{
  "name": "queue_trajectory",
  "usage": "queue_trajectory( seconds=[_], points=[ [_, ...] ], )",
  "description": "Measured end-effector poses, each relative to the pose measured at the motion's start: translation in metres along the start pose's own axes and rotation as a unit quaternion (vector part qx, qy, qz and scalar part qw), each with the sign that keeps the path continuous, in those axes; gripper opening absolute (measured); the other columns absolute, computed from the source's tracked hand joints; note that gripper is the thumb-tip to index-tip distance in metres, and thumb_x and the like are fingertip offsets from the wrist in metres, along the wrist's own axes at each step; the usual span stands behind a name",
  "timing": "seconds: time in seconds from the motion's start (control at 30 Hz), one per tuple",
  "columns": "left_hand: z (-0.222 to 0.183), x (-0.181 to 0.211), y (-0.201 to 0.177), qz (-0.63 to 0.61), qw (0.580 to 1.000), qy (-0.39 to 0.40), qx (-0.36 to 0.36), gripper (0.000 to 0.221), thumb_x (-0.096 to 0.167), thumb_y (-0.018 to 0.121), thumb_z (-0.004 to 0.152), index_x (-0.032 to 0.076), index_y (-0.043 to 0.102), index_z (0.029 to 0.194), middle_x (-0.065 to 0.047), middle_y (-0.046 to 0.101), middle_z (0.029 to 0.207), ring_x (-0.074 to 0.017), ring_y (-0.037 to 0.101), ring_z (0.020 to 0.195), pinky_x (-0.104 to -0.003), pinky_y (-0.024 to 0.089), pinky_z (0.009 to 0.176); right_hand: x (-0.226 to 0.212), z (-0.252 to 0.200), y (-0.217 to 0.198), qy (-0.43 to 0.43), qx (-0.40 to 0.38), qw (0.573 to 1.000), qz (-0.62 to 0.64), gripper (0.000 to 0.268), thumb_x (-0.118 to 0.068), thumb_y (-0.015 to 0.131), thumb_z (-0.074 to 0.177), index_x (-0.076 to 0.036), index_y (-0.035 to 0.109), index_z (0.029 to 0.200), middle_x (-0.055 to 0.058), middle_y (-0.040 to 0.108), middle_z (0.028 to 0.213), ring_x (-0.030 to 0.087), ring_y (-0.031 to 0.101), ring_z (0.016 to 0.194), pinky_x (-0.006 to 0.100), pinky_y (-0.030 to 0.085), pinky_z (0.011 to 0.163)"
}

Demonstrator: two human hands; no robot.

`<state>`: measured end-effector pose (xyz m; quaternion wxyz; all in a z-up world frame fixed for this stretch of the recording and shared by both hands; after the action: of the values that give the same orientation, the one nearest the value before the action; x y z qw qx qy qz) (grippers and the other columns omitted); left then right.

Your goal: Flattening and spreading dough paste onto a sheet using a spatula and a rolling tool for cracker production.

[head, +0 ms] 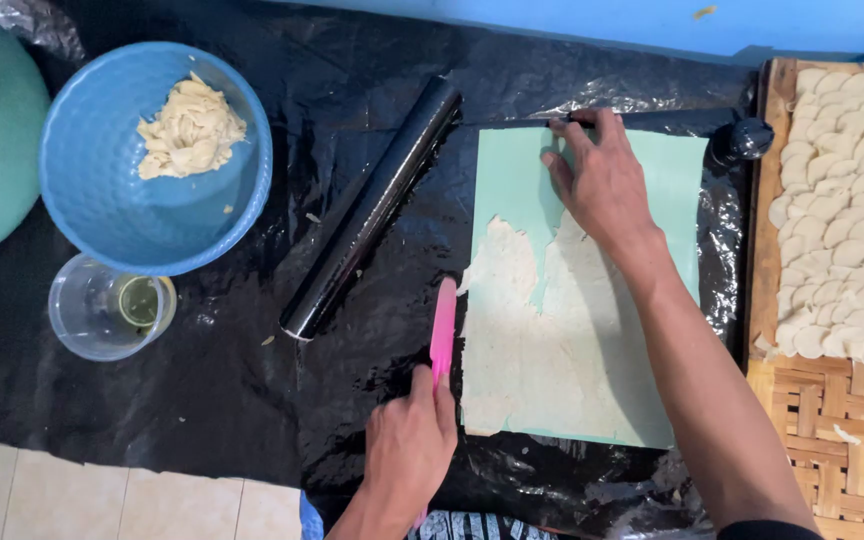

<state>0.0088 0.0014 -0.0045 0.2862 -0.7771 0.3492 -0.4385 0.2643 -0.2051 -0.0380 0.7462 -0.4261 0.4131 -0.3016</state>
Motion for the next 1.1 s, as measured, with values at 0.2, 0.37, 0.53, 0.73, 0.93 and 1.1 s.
queue_trajectory(
  seconds=[0.2,0.37,0.53,0.73,0.93,1.1],
  points=[
    [0.014,0.008,0.000,-0.022,0.998,0.052,0.040,0.020,0.023,0.057,0.097,0.003,0.058,0.094,-0.022,0.067,0.059,-0.0425,0.068,0.055,-0.054,0.054,0.055,0.000,-0.001,0.000,0.001,0.003,1.000,-0.002,0.033,-0.015,0.073,0.100,-0.001,0.068,0.129,0.021,0.057,0.129,0.039,0.058,0.116,0.047,0.052,0.093],
    [0.022,0.016,-0.009,-0.013,0.998,0.055,0.026,0.022,0.023,0.056,0.099,0.002,0.059,0.096,-0.023,0.067,0.060,-0.0434,0.069,0.057,-0.055,0.055,0.056,-0.001,0.000,0.000,0.003,-0.001,1.000,-0.001,0.033,-0.016,0.072,0.100,-0.001,0.067,0.130,0.021,0.057,0.129,0.039,0.058,0.116,0.047,0.052,0.093],
    [0.027,0.021,-0.013,0.005,0.998,0.056,0.004,0.023,0.023,0.055,0.100,0.001,0.060,0.095,-0.023,0.067,0.061,-0.0427,0.070,0.059,-0.054,0.056,0.057,-0.001,0.001,-0.001,0.006,0.002,1.000,-0.001,0.033,-0.015,0.072,0.101,-0.001,0.067,0.130,0.020,0.057,0.131,0.038,0.058,0.118,0.046,0.052,0.093],
    [0.032,0.026,-0.027,0.006,0.999,0.035,-0.032,0.023,0.022,0.052,0.102,0.000,0.060,0.098,-0.025,0.067,0.060,-0.0420,0.070,0.056,-0.052,0.057,0.058,0.000,0.002,-0.002,0.018,-0.006,1.000,0.003,0.034,-0.017,0.072,0.101,-0.002,0.067,0.131,0.019,0.057,0.130,0.038,0.059,0.117,0.047,0.052,0.093],
    [0.010,-0.005,-0.024,-0.136,0.990,-0.004,0.043,0.023,0.024,0.057,0.098,0.002,0.062,0.090,-0.024,0.066,0.059,-0.0439,0.069,0.060,-0.054,0.053,0.054,0.002,0.000,0.001,0.008,0.005,1.000,0.014,0.034,-0.016,0.073,0.101,-0.002,0.068,0.131,0.020,0.056,0.131,0.038,0.059,0.115,0.047,0.052,0.091],
    [-0.013,-0.025,-0.016,-0.140,0.989,-0.032,-0.011,0.024,0.028,0.058,0.096,0.005,0.062,0.088,-0.022,0.066,0.061,-0.0442,0.069,0.064,-0.056,0.050,0.060,0.000,-0.002,0.001,-0.002,0.004,1.000,0.002,0.034,-0.015,0.073,0.101,-0.002,0.068,0.131,0.020,0.056,0.130,0.039,0.058,0.116,0.047,0.052,0.092]
  ],
)
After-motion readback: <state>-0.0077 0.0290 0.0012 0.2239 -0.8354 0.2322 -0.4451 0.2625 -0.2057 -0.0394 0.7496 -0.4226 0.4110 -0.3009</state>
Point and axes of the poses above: each hand's wrist, its own z-axis towards the middle knuckle, its own y-axis out of the palm, x = y × z, the point moved 1 cm from there along z, towards the middle knuckle
